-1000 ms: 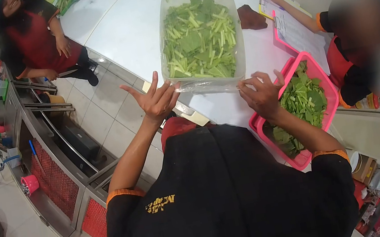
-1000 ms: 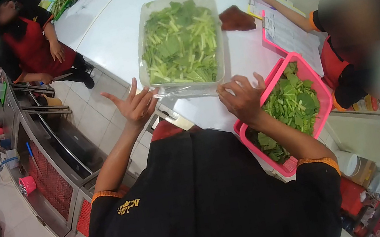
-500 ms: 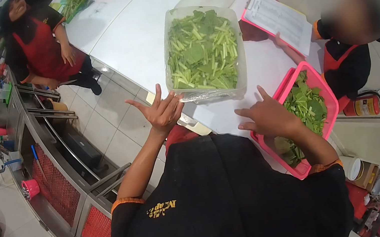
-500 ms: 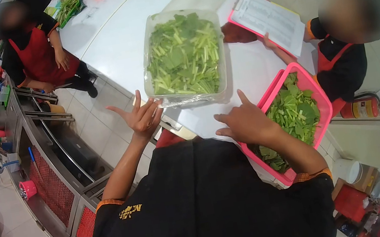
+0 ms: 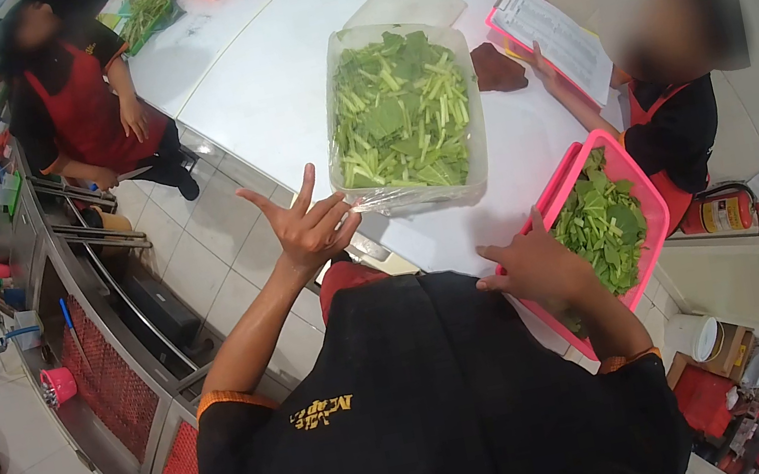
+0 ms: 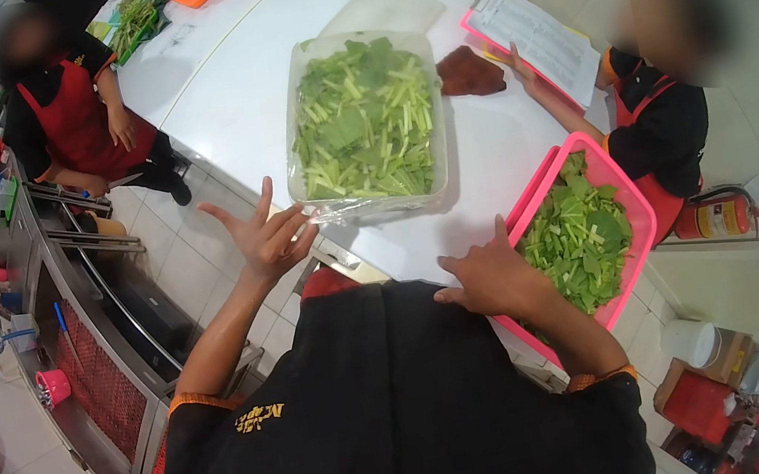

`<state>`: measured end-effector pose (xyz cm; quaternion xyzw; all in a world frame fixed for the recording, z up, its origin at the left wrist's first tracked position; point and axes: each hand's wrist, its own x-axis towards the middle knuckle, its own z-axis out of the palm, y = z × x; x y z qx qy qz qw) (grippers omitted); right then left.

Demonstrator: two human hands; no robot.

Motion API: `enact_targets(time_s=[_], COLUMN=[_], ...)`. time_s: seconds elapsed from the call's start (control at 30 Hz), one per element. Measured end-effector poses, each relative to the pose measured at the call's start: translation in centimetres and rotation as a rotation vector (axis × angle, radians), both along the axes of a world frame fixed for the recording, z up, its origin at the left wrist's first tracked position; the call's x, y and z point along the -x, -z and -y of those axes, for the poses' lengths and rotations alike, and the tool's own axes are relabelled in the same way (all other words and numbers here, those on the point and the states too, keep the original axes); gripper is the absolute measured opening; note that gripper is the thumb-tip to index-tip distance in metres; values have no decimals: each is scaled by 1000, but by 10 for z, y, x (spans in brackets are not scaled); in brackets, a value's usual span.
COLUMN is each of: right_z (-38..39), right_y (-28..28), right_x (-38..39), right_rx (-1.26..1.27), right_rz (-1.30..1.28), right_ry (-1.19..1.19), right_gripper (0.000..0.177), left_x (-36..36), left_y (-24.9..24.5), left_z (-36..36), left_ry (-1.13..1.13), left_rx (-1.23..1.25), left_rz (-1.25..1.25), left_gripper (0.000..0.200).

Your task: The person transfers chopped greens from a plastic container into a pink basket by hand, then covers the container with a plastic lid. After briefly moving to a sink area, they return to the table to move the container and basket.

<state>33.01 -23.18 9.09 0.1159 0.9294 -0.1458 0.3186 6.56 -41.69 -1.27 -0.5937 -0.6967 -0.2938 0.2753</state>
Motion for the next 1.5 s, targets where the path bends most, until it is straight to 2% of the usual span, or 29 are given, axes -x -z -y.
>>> enact_targets(time_s=[0.07,0.27,0.33,0.4,0.5,0.53,0.63,0.73,0.77,0.8,0.83,0.87,0.93,0.97,1.0,1.03,1.07,1.1,1.13,1.2,1.27,1.3,1.33,1.37,1.4,1.43,1.5], right_z=[3,34,46,54,41,33,33,35,35,38,43,47,28,14,-1,-17,-33,-45,-63,-91,-144,-165,-172,-186,-205,-221,-251], right_y=[11,51,103,111,88,86,91,96,87,70,49,28,7,5,2,-4,-14,-4,-1,-6,25,32,22,13,7,3,-10], right_x=[-4,30,45,61,53,50,48,47,52,58,70,82,118,133,148,163,173,170,166,164,153,153,156,157,157,157,170], right_rx=[70,164,489,1088,1996,2421,2388,2350,1739,1102,624,35,-370,-341,-313,-290,-273,-189,217,1045,1630,1920,1926,1822,1723,1632,757], right_rz=[-166,-391,-533,-594,-538,-428,-354,-304,-679,-949,-1203,-1378,-1415,-1246,-1088,-942,-810,-1219,-1278,-1202,-1058,-970,-901,-866,-829,-788,-644], right_ry=[57,257,656,1088,1278,1210,1132,1063,1011,906,729,660,564,600,634,669,699,746,938,1296,1283,1236,1315,1299,1280,1267,1093], right_gripper=[59,65,66,65,58,51,55,60,64,68,69,71,65,59,54,50,47,39,36,31,31,31,33,35,38,41,43], left_x=[-2,-8,-12,-15,-12,-9,-7,11,27,46,67,85,101,90,86,81,86,94,102,122,163,174,168,171,169,162,157], left_y=[1,27,17,-1,-12,-9,-18,-42,-53,-67,-86,-104,-144,-182,-182,-193,-200,-205,-206,-190,-150,-116,-95,-67,-54,-46,-25], left_z=[-1,-5,-6,-4,-5,-4,-6,-9,-17,-29,-49,-78,-141,-165,-194,-206,-214,-220,-221,-214,-218,-217,-208,-200,-198,-191,-184], left_ry=[-5,116,53,-7,-4,21,30,130,200,271,317,434,624,404,658,785,765,740,656,483,141,-81,-160,-32,44,88,149], left_rx=[-14,-69,-69,-37,-10,-9,-53,-31,9,49,75,30,140,717,314,269,243,206,183,157,525,792,1072,1125,1195,1114,810], left_rz=[-2,337,290,220,140,140,113,141,201,264,115,-38,-72,-275,-170,111,110,109,146,252,502,438,321,397,610,667,759], left_gripper=[7,9,7,7,8,8,12,22,27,31,35,39,40,31,36,29,27,24,29,61,97,101,105,101,93,75,59])
